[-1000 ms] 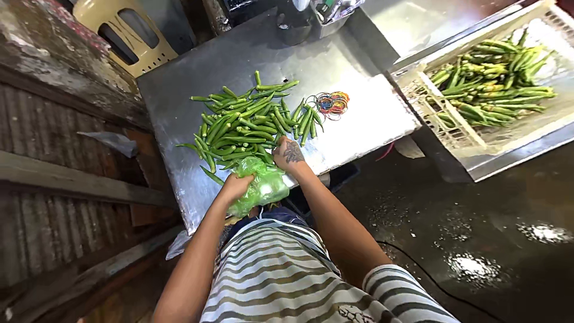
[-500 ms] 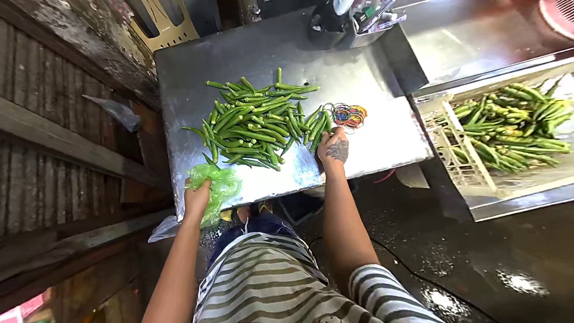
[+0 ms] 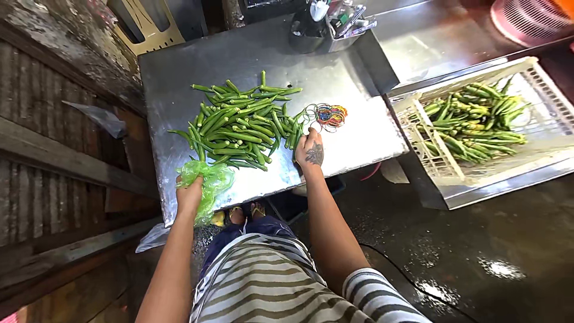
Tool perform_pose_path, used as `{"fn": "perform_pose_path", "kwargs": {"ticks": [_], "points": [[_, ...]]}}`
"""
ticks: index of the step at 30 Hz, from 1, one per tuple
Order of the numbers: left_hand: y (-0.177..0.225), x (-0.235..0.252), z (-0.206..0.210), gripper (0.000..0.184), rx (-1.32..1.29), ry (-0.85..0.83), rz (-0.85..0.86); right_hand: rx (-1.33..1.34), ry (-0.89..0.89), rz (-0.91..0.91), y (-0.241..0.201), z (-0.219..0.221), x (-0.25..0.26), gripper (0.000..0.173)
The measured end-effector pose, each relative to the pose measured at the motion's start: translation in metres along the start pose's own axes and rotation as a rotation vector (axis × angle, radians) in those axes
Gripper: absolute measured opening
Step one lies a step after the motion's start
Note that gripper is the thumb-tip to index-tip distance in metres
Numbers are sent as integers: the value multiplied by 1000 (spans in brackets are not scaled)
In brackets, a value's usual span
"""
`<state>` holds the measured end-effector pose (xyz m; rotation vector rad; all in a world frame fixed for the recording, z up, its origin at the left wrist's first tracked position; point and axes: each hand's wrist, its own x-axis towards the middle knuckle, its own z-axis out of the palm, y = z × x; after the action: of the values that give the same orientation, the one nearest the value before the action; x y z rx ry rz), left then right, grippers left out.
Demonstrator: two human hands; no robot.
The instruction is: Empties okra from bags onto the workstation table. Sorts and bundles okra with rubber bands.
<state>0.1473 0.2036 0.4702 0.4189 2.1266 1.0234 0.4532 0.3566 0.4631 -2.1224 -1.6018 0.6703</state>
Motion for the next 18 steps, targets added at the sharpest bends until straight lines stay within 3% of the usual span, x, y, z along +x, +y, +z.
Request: {"fn": "perform_pose_path", "kwargs": {"ticks": [3,8,12,15,18], "points": [[9,0,8,57,46,-44,-7,-1,-95,-9,-19,4,7,62],[20,11,17,59,89,-236,60,-23,-191,-81,-50,31,21,67],[23,13,15,55,104,-290,50,51,-278,-115,-50,25,29,77],[17,-1,14,63,111,-127,150,41,-229,-108,-45,4,8,87],[-2,-38,4,69,15,90,443,201,-141,-237,-42,-14,-35,96]]}}
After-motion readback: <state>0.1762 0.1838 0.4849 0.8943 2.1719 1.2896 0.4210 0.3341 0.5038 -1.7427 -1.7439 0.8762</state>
